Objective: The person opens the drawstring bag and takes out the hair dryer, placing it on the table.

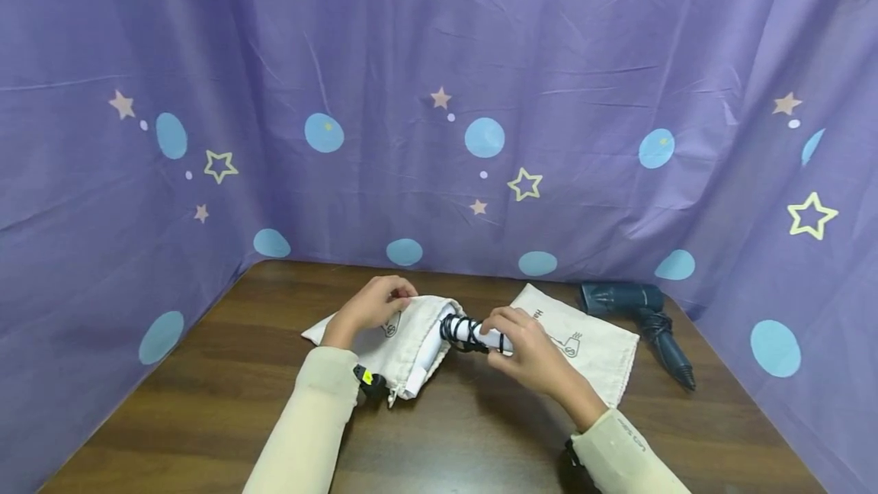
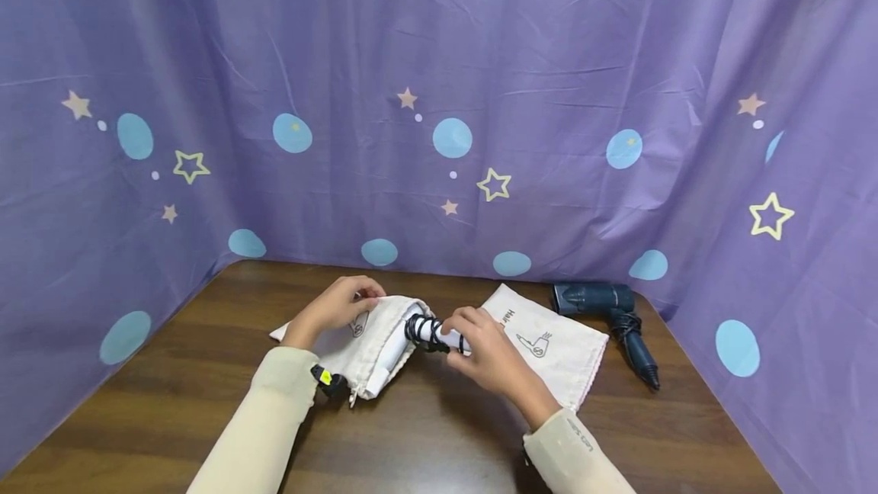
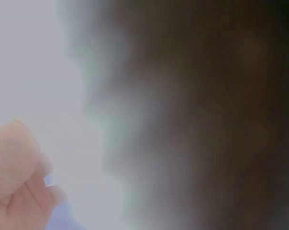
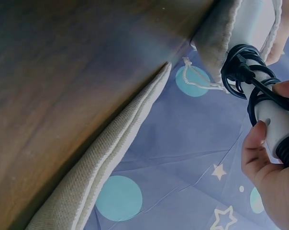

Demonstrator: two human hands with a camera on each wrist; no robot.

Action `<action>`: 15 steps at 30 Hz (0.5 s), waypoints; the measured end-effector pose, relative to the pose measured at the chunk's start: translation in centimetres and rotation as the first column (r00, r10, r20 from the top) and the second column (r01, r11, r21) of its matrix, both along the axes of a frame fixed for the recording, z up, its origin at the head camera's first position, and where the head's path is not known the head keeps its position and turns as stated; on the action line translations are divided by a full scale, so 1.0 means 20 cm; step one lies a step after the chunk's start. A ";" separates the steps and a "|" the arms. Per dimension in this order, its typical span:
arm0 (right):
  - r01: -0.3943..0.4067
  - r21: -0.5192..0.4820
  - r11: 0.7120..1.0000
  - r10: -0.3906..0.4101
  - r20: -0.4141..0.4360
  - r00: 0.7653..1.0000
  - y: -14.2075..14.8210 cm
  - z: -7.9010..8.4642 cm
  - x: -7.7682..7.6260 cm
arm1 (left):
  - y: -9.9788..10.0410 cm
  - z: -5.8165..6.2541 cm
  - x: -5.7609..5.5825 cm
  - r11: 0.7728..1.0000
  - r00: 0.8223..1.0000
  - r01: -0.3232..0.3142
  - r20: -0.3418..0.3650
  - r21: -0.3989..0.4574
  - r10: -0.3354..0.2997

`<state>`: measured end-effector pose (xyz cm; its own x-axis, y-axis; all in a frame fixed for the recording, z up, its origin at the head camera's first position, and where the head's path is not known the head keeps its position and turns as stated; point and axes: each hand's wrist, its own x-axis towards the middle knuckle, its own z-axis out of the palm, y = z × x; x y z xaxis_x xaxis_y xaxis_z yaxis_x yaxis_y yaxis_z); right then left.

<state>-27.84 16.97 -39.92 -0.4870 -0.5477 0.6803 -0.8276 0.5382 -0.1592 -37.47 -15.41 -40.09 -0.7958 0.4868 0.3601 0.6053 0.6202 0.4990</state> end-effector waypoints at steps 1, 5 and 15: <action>0.000 0.005 1.000 0.000 -0.002 1.000 0.00 0.00 0.00 | 0.00 0.00 0.00 1.000 1.000 0.001 -0.001 0.007 -0.001; 0.002 0.021 1.000 -0.002 -0.002 1.000 0.00 -0.01 -0.01 | -0.01 -0.01 0.00 0.999 1.000 0.013 -0.027 0.035 -0.012; 0.000 0.037 0.999 0.000 0.001 1.000 0.02 0.00 0.00 | -0.04 0.00 0.01 0.998 0.999 0.012 -0.053 0.061 -0.009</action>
